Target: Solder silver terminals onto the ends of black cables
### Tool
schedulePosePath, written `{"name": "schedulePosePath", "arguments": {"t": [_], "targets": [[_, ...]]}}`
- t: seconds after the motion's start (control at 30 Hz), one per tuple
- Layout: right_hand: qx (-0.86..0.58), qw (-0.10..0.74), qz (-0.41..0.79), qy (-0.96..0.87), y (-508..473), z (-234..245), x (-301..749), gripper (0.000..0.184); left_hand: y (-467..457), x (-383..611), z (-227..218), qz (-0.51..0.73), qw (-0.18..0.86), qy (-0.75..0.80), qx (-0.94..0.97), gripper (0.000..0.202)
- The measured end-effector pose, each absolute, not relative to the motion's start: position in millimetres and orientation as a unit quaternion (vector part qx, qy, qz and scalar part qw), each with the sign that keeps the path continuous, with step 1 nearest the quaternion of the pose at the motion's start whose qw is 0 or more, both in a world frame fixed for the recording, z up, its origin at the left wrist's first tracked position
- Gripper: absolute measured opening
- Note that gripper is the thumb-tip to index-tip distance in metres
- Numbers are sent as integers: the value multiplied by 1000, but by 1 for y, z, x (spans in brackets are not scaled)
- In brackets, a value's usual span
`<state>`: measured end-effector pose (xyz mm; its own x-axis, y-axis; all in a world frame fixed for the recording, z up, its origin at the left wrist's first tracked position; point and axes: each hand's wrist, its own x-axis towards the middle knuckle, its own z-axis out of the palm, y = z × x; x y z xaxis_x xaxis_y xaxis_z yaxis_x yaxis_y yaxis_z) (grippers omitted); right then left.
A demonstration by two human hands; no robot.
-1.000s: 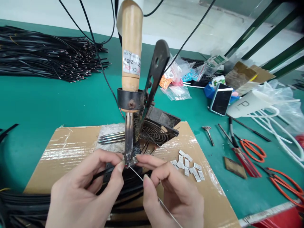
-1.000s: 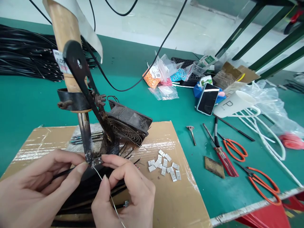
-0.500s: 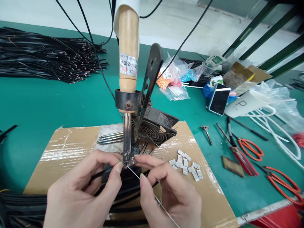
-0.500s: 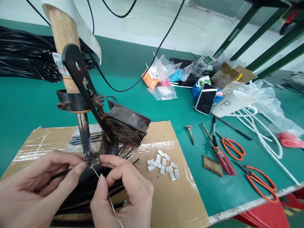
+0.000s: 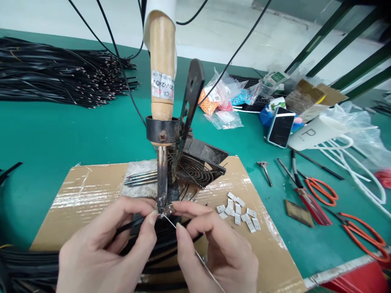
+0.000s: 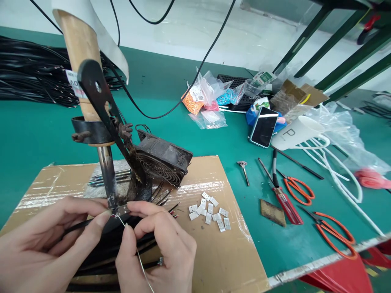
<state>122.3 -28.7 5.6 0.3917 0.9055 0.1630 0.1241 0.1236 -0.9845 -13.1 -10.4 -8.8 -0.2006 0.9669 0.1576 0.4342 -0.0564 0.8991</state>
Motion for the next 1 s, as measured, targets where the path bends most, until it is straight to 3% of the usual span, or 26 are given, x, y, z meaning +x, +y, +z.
{"name": "schedulePosePath", "arguments": {"t": [0.23,0.57,0.8,1.0], "targets": [[-577,606,302,-458,-30,1,120,23,-13,-13,-9,429,274,651,563,4],[-563,618,223,-501,-29,-8,121,20,-4,0,0,427,275,651,564,21],[-566,617,116,-535,-28,-10,117,18,-13,-7,-8,416,279,659,561,19],[-579,594,137,-541,-32,-9,118,18,-14,-22,-18,396,311,638,582,12]]}}
